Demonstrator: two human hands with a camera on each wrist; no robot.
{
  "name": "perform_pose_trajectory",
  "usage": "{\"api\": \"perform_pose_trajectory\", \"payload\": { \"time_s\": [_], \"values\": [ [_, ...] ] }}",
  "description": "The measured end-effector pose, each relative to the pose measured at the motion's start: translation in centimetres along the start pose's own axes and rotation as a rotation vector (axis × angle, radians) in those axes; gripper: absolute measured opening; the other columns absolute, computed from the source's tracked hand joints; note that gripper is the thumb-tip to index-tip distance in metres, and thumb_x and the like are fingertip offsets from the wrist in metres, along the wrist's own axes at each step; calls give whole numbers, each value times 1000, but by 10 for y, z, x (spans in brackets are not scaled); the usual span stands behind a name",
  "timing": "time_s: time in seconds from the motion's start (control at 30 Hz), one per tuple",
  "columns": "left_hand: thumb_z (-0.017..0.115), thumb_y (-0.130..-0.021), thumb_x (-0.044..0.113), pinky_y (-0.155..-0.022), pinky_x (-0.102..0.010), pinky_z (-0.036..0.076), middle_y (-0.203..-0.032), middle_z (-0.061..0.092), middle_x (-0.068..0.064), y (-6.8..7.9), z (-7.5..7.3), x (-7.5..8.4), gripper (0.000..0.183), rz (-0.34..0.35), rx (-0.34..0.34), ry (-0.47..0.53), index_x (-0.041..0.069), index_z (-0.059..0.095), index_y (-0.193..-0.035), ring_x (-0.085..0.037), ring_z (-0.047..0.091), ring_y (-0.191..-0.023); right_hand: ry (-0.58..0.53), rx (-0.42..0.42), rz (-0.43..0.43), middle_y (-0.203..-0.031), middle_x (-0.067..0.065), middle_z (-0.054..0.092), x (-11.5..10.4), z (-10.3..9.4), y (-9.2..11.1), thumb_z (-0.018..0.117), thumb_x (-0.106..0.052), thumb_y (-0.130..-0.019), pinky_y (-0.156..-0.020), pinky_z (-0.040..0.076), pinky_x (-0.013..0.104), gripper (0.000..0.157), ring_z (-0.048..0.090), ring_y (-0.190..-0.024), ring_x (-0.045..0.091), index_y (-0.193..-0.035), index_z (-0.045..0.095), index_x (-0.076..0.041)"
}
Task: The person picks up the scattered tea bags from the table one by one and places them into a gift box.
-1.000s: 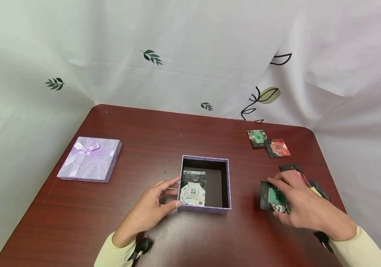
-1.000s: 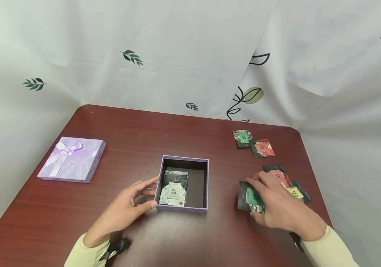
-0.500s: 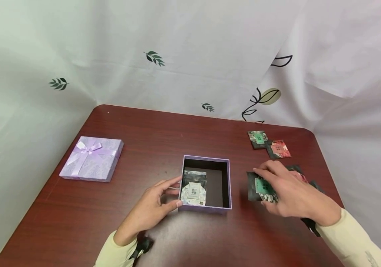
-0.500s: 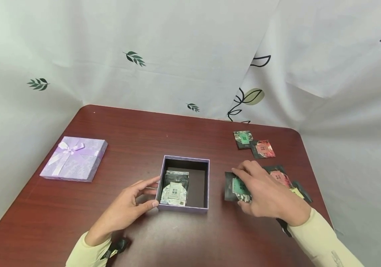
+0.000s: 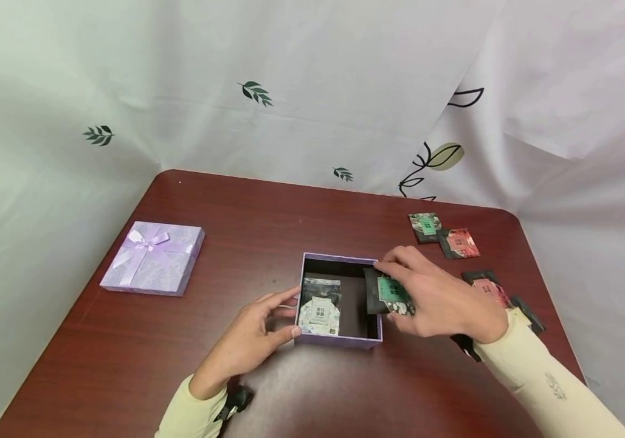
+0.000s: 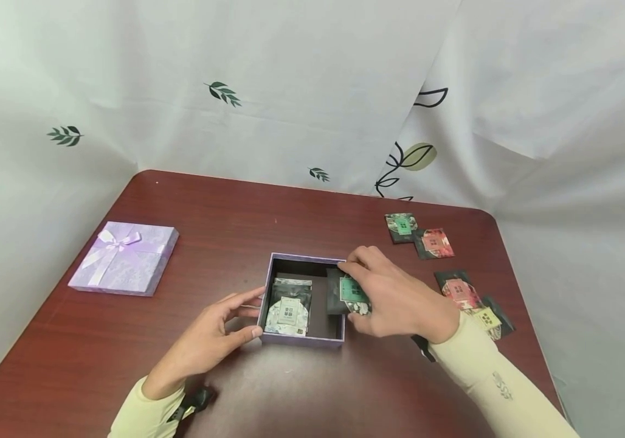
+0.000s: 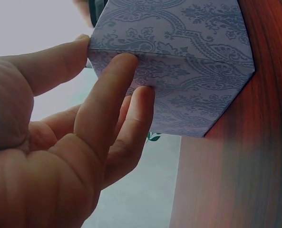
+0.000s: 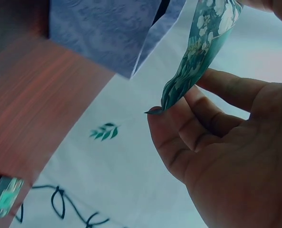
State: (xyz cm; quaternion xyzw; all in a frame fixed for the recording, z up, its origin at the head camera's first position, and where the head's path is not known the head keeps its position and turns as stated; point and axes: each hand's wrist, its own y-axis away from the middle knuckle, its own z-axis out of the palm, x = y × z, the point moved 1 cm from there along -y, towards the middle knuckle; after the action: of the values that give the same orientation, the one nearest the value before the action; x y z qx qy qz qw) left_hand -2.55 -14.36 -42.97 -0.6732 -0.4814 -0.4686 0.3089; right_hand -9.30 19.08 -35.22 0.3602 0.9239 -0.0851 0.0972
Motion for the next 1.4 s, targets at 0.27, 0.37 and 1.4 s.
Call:
{"api": "perform_pose_trajectory", "payload": {
  "time_s": [0.27,0.37,1.4],
  "values": [
    [81,-94,16,-83,-29,62,-134,67,-18,0,0,0,68,-10,-4,3,10,53,-156,-30,72,-120,-33,-48,-25,-131,1,53,-13,9,-30,87,-38,-79,-95,53,33,80,48,-121,15,-146,61,-4],
    [81,-94,16,-83,-29,62,-135,67,-18,0,0,0,68,-7,-4,3,10,53,-156,-30,72,-120,-40,-60,-35,-130,0,53,-18,16,-40,86,-40,-79,-94,53,31,79,48,-119,14,-145,61,-5],
    [81,-95,16,-82,-28,62,-137,65,-16,-2,-1,-1,68,-29,-26,47,11,52,-157,-28,72,-121,101,-76,-124,-117,4,58,-35,83,-77,85,-45,-80,-88,57,32,67,55,-104,17,-133,68,-7]
  ]
}}
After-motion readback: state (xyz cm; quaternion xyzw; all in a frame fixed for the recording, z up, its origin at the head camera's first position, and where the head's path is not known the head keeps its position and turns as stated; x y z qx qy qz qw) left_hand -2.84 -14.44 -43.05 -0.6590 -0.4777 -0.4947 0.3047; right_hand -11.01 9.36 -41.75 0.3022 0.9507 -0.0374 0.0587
